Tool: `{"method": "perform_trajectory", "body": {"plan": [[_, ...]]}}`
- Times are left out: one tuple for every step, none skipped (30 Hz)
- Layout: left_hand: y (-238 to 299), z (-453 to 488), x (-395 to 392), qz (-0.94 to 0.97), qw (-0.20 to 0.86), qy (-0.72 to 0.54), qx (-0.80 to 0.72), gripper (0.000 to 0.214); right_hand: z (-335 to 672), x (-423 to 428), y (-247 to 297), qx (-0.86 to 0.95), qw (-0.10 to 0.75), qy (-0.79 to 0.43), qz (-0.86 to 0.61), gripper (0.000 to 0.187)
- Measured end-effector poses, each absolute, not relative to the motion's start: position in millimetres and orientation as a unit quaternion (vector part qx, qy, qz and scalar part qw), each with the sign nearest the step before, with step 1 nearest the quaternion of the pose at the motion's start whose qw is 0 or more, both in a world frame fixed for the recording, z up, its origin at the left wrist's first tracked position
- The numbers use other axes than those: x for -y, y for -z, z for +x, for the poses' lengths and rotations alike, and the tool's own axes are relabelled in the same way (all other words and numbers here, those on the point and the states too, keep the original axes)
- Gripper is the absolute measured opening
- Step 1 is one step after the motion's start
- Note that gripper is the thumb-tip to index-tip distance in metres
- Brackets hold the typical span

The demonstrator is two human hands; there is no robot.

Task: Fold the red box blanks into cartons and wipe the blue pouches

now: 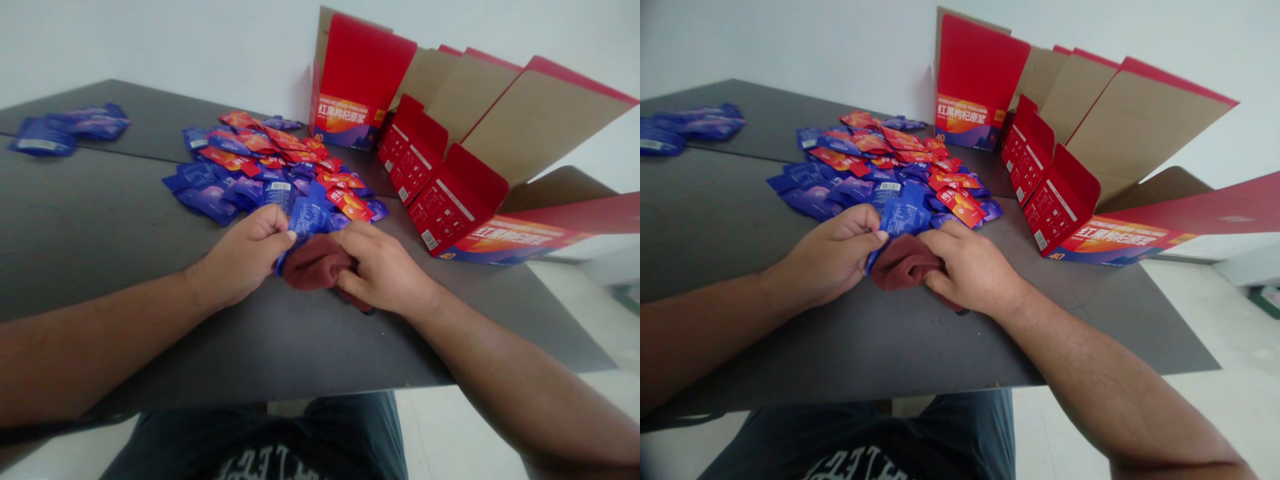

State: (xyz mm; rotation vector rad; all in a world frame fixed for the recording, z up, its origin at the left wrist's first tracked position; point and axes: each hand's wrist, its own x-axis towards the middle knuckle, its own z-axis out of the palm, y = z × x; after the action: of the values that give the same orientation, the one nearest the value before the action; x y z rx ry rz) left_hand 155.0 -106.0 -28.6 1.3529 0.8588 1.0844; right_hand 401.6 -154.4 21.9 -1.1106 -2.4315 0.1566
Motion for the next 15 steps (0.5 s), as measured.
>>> {"method": "perform_trajectory", "body": {"plan": [[28.9, 154.8, 105.8, 0.583, 0.560, -0.459, -0.368, 0.020, 401.2, 154.9, -22.1, 0.892, 0.215, -0.064, -0.393, 0.024], [29.0, 154.6, 105.6, 0.590, 0.553, -0.457, -0.370, 0.020, 401.1, 155.3, -22.5, 0.894, 0.207, -0.065, -0.391, 0.026], [28.8, 154.8, 105.6, 0.593, 0.550, -0.456, -0.372, 0.020, 401.5, 155.2, -22.9, 0.891, 0.207, -0.061, -0.399, 0.027], [28.2, 155.2, 105.8, 0.591, 0.550, -0.455, -0.374, 0.020, 402.2, 154.6, -23.3, 0.883, 0.216, -0.054, -0.414, 0.025], [27.3, 155.9, 106.1, 0.588, 0.552, -0.455, -0.378, 0.020, 403.3, 153.7, -23.5, 0.872, 0.230, -0.045, -0.429, 0.022], [26.1, 156.7, 106.6, 0.585, 0.553, -0.455, -0.382, 0.020, 404.3, 152.7, -23.6, 0.864, 0.242, -0.041, -0.440, 0.019], [24.8, 157.6, 107.2, 0.582, 0.553, -0.454, -0.387, 0.020, 405.2, 151.8, -23.5, 0.862, 0.245, -0.042, -0.441, 0.018], [23.5, 158.3, 107.9, 0.580, 0.552, -0.453, -0.392, 0.021, 405.8, 151.2, -23.4, 0.867, 0.241, -0.049, -0.433, 0.019], [22.3, 158.9, 108.4, 0.579, 0.550, -0.453, -0.397, 0.021, 406.0, 150.9, -23.4, 0.877, 0.230, -0.059, -0.418, 0.022], [21.3, 159.1, 108.9, 0.578, 0.549, -0.451, -0.401, 0.022, 406.1, 150.9, -23.4, 0.886, 0.218, -0.068, -0.403, 0.025], [20.7, 159.1, 109.1, 0.577, 0.549, -0.450, -0.404, 0.022, 406.1, 150.9, -23.6, 0.892, 0.208, -0.073, -0.394, 0.027], [20.6, 159.0, 109.2, 0.576, 0.551, -0.450, -0.402, 0.022, 406.3, 150.8, -23.8, 0.893, 0.206, -0.072, -0.394, 0.027], [20.7, 158.7, 109.0, 0.575, 0.555, -0.451, -0.398, 0.022, 406.7, 150.5, -24.1, 0.888, 0.212, -0.068, -0.401, 0.025], [21.2, 158.4, 108.8, 0.573, 0.560, -0.453, -0.391, 0.022, 407.3, 149.8, -24.3, 0.880, 0.222, -0.065, -0.414, 0.023], [21.8, 158.2, 108.4, 0.570, 0.565, -0.456, -0.385, 0.022, 408.1, 149.0, -24.4, 0.871, 0.232, -0.061, -0.428, 0.022]]}}
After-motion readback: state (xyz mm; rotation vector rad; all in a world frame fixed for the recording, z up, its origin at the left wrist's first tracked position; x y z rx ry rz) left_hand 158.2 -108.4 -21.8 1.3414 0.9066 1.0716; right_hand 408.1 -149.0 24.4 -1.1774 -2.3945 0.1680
